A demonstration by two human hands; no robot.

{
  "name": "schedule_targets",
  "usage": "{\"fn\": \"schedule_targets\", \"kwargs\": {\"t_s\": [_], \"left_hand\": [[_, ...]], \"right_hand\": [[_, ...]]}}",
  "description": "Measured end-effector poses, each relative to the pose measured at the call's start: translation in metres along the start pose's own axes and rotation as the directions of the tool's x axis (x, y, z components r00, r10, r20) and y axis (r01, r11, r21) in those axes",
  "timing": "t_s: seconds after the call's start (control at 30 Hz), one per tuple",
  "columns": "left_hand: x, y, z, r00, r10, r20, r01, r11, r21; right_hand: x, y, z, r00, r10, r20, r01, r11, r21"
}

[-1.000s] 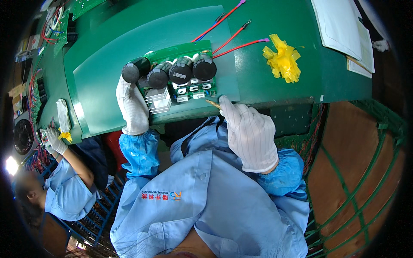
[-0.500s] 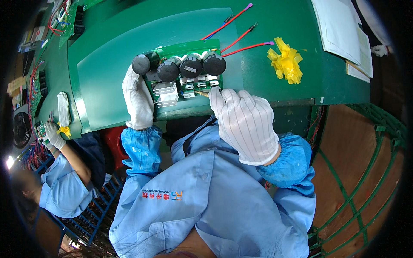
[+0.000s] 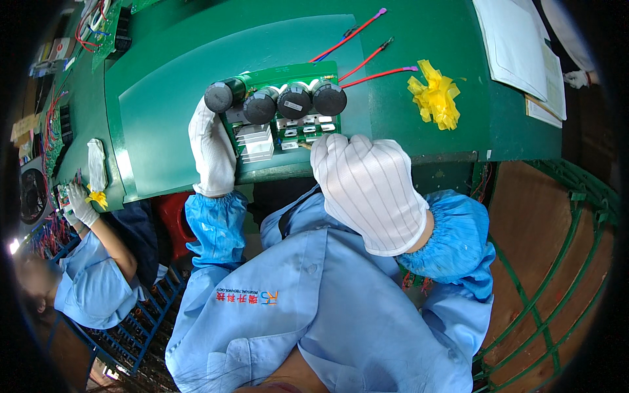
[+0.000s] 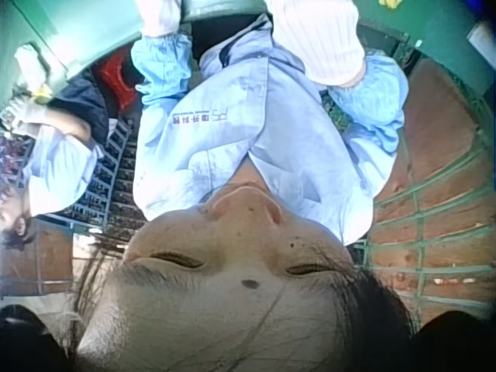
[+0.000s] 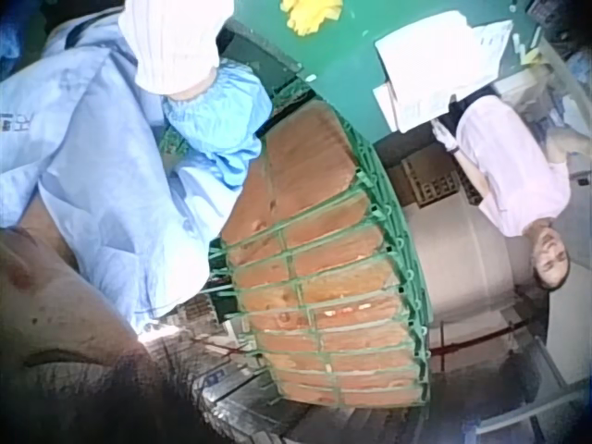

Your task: Assembling components onto circuit boards at a factory workstation.

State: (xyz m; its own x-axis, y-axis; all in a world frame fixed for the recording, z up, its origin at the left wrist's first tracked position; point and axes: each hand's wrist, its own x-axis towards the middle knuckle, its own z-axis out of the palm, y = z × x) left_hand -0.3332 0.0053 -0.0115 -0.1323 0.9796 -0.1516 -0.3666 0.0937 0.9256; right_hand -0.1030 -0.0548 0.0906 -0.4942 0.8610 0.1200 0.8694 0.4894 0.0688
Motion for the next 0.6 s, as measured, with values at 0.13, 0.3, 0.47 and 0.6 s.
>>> {"fn": "schedule_targets", "kwargs": {"t_s": [0.13, 0.3, 0.47, 0.6], "left_hand": [[0.001, -0.001, 0.0, 1.0, -0.002, 0.012, 0.002, 1.0, -0.028], [0.0, -0.002, -0.002, 1.0, 0.0, -0.007, 0.0, 1.0, -0.025], [0.001, -0.002, 0.0, 1.0, -0.016, 0.001, 0.016, 0.999, -0.028], [-0.002, -0.002, -0.001, 1.0, 0.001, -0.019, -0.002, 0.999, -0.039]], "right_hand": [[0.002, 0.0, 0.004, 1.0, -0.003, -0.02, 0.002, 0.999, -0.051], [-0.001, 0.003, 0.006, 0.997, 0.016, -0.078, -0.009, 0.996, 0.087], [-0.001, -0.004, 0.0, 1.0, 0.021, -0.023, -0.017, 0.991, 0.131], [-0.002, -0.002, 0.003, 0.998, 0.008, -0.063, -0.002, 0.995, 0.102]]}}
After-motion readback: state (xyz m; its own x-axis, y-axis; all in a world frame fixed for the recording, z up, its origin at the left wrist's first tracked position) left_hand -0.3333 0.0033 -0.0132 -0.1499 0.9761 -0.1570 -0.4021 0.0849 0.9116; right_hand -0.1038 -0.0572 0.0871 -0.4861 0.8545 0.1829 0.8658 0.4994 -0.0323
